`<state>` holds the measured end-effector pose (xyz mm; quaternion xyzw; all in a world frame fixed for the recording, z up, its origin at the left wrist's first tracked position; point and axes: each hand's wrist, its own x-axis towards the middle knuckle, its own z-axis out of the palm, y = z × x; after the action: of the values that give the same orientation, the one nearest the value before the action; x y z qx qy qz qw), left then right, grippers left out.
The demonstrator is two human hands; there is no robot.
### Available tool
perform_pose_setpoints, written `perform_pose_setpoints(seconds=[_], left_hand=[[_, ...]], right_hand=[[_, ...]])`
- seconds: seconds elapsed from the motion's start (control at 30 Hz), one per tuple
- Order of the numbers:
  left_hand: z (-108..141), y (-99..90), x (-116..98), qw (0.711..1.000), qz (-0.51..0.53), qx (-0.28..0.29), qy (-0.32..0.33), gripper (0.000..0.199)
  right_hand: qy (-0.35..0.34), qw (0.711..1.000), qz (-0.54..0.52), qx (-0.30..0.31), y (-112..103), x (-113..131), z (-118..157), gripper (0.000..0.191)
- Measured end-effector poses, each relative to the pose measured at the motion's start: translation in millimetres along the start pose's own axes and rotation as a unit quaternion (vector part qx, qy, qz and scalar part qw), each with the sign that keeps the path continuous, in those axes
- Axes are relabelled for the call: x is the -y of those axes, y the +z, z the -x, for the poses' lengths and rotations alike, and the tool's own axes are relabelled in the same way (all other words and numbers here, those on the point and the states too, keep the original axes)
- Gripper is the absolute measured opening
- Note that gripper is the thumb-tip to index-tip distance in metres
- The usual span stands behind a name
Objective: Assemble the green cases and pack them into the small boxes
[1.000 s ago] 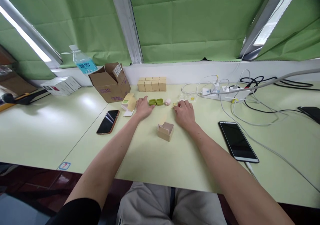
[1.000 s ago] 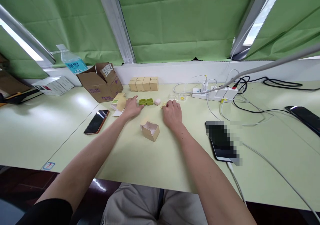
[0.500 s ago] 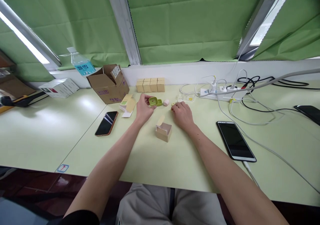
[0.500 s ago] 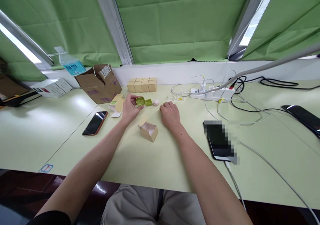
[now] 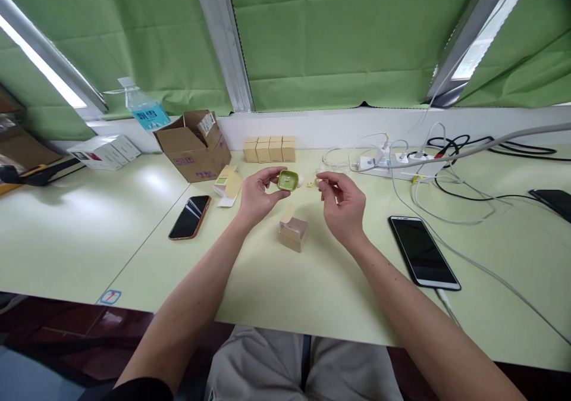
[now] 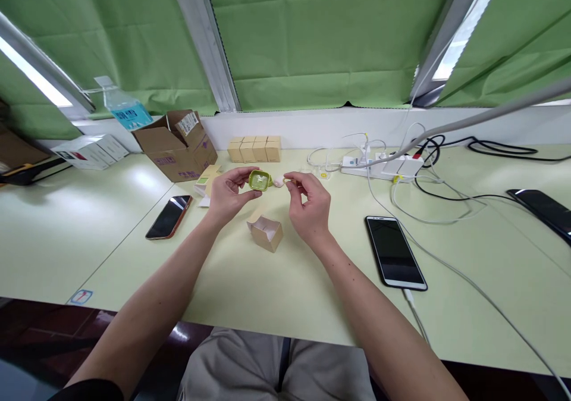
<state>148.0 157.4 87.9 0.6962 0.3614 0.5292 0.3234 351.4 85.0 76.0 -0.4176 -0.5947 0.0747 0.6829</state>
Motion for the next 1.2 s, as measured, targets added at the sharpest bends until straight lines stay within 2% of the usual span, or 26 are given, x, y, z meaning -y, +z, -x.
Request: perform_pose_setpoints(seconds=[0.1, 0.23, 0.4, 0.53, 0.73, 0.93, 1.2], left_hand=[[3, -0.7, -11, 0.999, 0.008, 0.024, 0.023, 0.054], [4, -5.4, -19, 0.992, 0.063, 0.084, 0.072, 0.053], [2, -12.2, -18, 0.974, 0.142, 0.157, 0.075, 0.052], [3, -14.0, -19, 0.959, 0.17, 0.205, 0.1, 0.049], [7, -11.6, -23, 0.947, 0.136, 0.265, 0.123, 0.052], [8, -9.6, -27, 0.941, 0.135, 0.281, 0.13, 0.053], [9, -10.5, -32, 0.943, 0.127, 0.283, 0.12, 0.051]], right_hand=[[-0.037, 0.999, 0.0, 0.005, -5, 12, 0, 0.014], [-0.158, 0.986, 0.047, 0.019, -8, 17, 0, 0.018], [-0.251, 0.964, 0.073, 0.037, -9, 24, 0, 0.025], [-0.26, 0.959, 0.097, 0.058, -12, 31, -3, 0.018], [-0.283, 0.945, 0.153, 0.052, -14, 36, -5, 0.017], [-0.292, 0.932, 0.204, 0.063, -16, 39, -5, 0.018], [-0.29, 0.933, 0.201, 0.075, -18, 38, -8, 0.022]])
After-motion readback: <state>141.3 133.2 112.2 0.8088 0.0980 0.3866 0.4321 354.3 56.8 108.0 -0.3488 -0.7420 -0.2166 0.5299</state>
